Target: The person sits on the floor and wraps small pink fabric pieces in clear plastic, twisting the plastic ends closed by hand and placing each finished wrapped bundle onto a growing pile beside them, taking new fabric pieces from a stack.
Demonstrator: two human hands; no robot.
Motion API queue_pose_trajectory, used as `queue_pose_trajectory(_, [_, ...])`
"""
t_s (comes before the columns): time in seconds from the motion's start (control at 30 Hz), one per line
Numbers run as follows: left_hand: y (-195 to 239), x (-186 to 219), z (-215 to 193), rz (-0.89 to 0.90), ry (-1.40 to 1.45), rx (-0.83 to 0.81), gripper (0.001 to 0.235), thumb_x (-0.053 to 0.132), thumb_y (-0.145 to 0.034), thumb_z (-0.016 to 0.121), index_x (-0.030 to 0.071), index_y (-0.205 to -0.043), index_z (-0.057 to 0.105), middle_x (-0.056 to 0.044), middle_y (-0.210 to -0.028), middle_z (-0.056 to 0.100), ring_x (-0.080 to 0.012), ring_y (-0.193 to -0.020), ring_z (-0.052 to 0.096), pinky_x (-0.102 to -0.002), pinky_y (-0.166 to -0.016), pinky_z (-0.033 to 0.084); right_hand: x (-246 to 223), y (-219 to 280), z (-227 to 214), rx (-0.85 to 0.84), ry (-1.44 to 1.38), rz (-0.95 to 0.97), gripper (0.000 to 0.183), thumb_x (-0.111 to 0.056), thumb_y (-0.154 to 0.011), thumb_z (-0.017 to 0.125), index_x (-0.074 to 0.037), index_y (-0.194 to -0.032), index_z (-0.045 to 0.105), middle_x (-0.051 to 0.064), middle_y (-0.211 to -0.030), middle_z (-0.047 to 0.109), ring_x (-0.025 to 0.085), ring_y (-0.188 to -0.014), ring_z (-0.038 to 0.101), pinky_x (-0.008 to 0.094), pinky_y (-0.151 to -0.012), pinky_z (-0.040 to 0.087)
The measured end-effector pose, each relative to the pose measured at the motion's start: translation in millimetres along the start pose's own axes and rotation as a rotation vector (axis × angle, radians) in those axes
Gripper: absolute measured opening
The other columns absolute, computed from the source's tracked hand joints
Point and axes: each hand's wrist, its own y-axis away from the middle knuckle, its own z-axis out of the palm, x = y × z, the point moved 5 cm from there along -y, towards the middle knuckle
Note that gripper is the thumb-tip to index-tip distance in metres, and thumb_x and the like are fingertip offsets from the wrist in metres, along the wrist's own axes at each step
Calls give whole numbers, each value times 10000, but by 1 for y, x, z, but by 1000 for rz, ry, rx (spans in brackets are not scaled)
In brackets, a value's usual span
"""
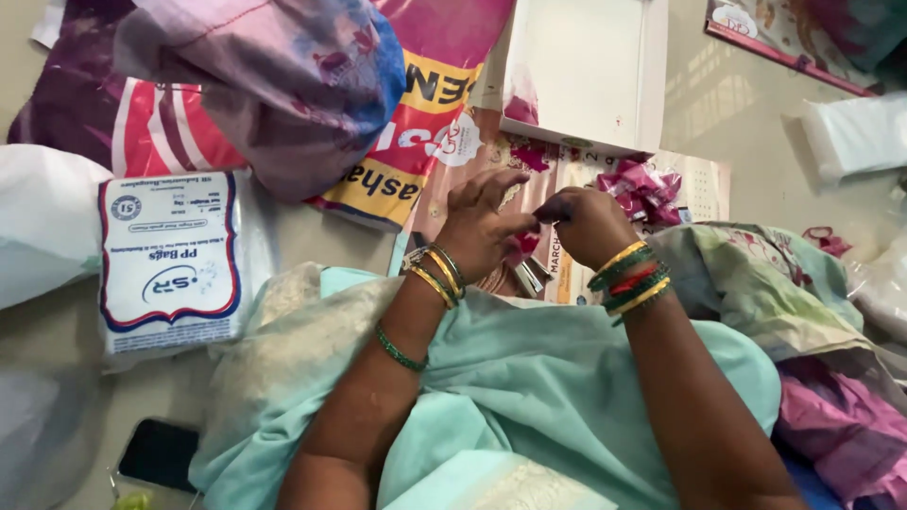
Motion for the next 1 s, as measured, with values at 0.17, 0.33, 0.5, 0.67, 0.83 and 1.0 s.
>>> queue_pose_trajectory(0.17, [12, -16, 8, -43, -160, -24, 170, 239, -758, 750, 323, -896, 803, -27, -1348, 561, -287, -1335, 437, -539, -1071, 279, -7, -7, 3, -10, 5, -1, 276, -3, -842, 618, -150, -969, 814, 89, -1011, 764, 311, -906, 726, 408, -827, 572])
queue_pose_trajectory(0.33, [5, -38, 11, -126, -259, -78, 131, 213, -835, 681, 292, -808, 781, -6, -1148, 655, -262, -1222, 553, -505, -1050, 371, 25, -14, 20, -32, 90, -19, 322, 7, -831, 604, -175, -970, 830, 95, -1027, 759, 318, -922, 724, 416, -857, 576])
queue_pose_trajectory(0.5, [-11, -38, -2, -15, -19, 2, 84, 166, -792, 685, 170, -875, 698, -192, -1372, 608, -307, -1082, 649, -375, -775, 547, -11, -23, 23, -120, 103, -284, 413, -97, -705, 727, -158, -1112, 767, 120, -1067, 674, 347, -909, 677, 458, -733, 552])
queue_pose_trajectory(0.67, [-6, -66, 7, -152, -101, -93, 193, 138, -783, 720, 176, -972, 738, -70, -1123, 679, -298, -956, 643, -424, -799, 553, 2, -48, 37, -158, 299, -174, 151, -287, -883, 709, -188, -968, 786, 69, -973, 682, 328, -903, 687, 479, -731, 554])
queue_pose_trajectory(0.83, [-2, -88, 26, -174, -144, 28, 273, 70, -774, 658, 175, -1014, 738, -36, -1007, 680, -288, -978, 669, -421, -823, 560, 13, -60, 56, -102, 389, -129, 169, -321, -929, 669, -186, -950, 768, 50, -948, 687, 323, -883, 693, 480, -706, 561])
queue_pose_trajectory(1.0, [1, -100, 47, -227, -258, -62, 149, 110, -871, 659, 187, -978, 728, -35, -934, 695, -295, -929, 661, -415, -800, 560, 16, -62, 74, -164, 347, -89, 183, -330, -892, 651, -197, -890, 776, 49, -904, 705, 314, -867, 695, 483, -693, 562])
